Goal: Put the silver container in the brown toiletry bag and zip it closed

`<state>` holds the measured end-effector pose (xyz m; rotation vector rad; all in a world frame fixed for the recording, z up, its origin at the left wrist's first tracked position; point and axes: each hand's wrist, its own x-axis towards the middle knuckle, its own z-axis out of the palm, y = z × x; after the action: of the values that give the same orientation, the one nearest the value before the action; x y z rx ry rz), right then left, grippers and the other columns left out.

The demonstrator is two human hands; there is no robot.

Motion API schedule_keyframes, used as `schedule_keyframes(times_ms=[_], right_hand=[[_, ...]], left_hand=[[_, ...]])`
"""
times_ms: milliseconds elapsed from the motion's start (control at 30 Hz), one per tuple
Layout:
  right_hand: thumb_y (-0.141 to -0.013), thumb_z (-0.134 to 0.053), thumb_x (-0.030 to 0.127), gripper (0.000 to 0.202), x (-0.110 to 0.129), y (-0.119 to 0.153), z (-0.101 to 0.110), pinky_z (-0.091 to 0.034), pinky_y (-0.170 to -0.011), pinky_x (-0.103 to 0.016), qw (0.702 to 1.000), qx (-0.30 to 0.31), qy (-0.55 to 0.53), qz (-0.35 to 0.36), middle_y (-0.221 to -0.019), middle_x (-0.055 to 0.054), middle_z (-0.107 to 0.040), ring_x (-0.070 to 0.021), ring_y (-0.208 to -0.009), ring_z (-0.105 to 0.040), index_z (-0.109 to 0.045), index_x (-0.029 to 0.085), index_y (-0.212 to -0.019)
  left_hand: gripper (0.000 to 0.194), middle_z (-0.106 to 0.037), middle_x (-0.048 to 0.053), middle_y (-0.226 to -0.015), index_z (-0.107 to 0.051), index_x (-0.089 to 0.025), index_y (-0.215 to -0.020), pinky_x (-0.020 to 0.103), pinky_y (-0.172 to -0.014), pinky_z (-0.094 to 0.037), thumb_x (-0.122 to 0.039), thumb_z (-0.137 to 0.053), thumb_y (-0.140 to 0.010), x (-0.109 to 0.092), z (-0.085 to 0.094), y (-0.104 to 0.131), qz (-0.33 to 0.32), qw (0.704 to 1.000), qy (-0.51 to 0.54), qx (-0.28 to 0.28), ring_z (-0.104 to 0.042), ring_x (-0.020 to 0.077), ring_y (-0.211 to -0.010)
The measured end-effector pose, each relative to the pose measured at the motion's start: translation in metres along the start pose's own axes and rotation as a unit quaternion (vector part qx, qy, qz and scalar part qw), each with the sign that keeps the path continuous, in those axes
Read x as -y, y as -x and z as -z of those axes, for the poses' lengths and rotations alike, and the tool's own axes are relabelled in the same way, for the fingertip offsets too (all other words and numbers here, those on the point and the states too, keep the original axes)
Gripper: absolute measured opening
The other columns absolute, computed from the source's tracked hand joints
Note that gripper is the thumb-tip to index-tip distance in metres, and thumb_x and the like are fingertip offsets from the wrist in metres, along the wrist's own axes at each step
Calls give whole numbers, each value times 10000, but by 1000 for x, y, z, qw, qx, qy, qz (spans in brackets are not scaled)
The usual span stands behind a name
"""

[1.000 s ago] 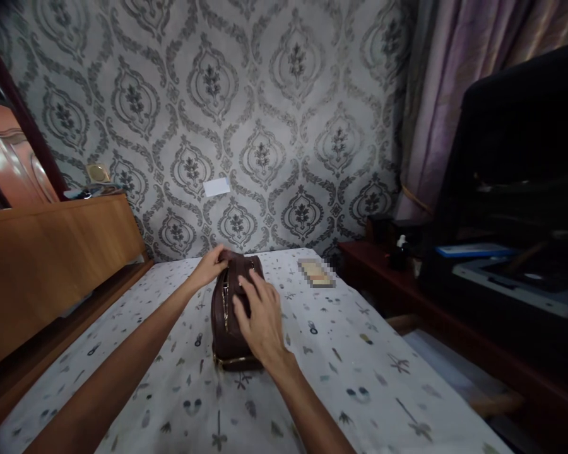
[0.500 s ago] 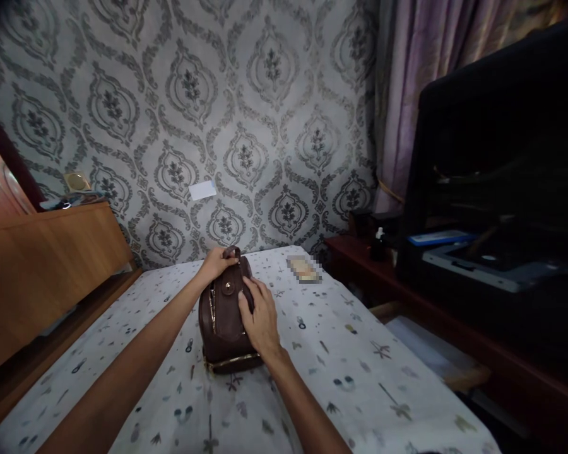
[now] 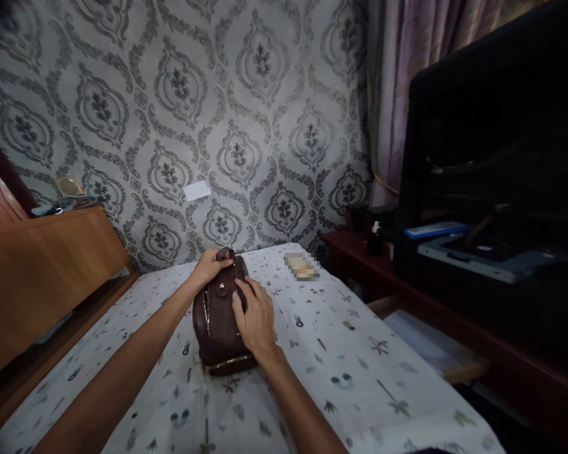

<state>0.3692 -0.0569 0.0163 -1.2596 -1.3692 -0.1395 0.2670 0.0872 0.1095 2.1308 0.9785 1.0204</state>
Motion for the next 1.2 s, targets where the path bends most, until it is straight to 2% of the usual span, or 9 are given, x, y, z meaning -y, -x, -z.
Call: schedule_keyframes(times_ms=[300,467,633,733,867,1000,1200], right_hand=[[-990,-410,337,376,-2,1,-1,-482,-1021,-465,1000,-1,1,3,-1282,-120,-641,-260,-1193,-591,-639,206,-1259],[-1010,-384,327,393,5,2,2,-448,-1028,-487,998,-15,51,40,-1325,-130,-627,-274,-1227,-561,-604,202,-1311],[-999,-429,271,333,31,3,7,-359,-1075,-500,984,25,100,144,-1382,-115,-598,-281,-1301,-493,-635,214,-1254],[-989,-472,291,300,41,4,7,-327,-1079,-531,979,49,123,157,-1356,-118,-619,-297,-1285,-501,-660,214,-1209],[-961,-531,360,345,46,7,5,-299,-1090,-579,974,69,153,154,-1405,-141,-577,-327,-1310,-478,-639,247,-1269],[-910,-616,409,415,48,13,2,-274,-1085,-639,966,82,187,160,-1476,-201,-484,-362,-1340,-449,-622,271,-1301],[-901,-620,426,479,53,11,3,-287,-1077,-638,958,97,221,156,-1477,-184,-481,-368,-1322,-449,-574,285,-1356]], left_hand=[[107,-544,-55,-562,-621,-150,-639,233,-607,-368,-227,-687,-672,-10,5,9,18,997,50,49,-479,109,-573],[123,-603,-30,-645,-656,-146,-741,233,-633,-394,-239,-697,-671,-9,23,11,2,993,72,91,-529,123,-632],[194,-660,1,-728,-684,-137,-785,255,-713,-430,-246,-743,-636,9,51,19,17,995,87,56,-577,148,-719],[165,-665,2,-695,-692,-131,-740,266,-730,-440,-264,-735,-653,22,58,25,23,994,102,33,-578,146,-696],[152,-719,27,-737,-733,-137,-739,286,-778,-466,-279,-713,-688,30,55,30,15,995,93,-23,-619,169,-745],[192,-754,53,-840,-755,-145,-801,302,-822,-473,-283,-738,-668,31,47,32,14,996,84,-39,-646,195,-831],[96,-708,11,-756,-698,-154,-744,286,-780,-455,-233,-687,-691,29,38,32,15,996,46,-71,-612,167,-766]])
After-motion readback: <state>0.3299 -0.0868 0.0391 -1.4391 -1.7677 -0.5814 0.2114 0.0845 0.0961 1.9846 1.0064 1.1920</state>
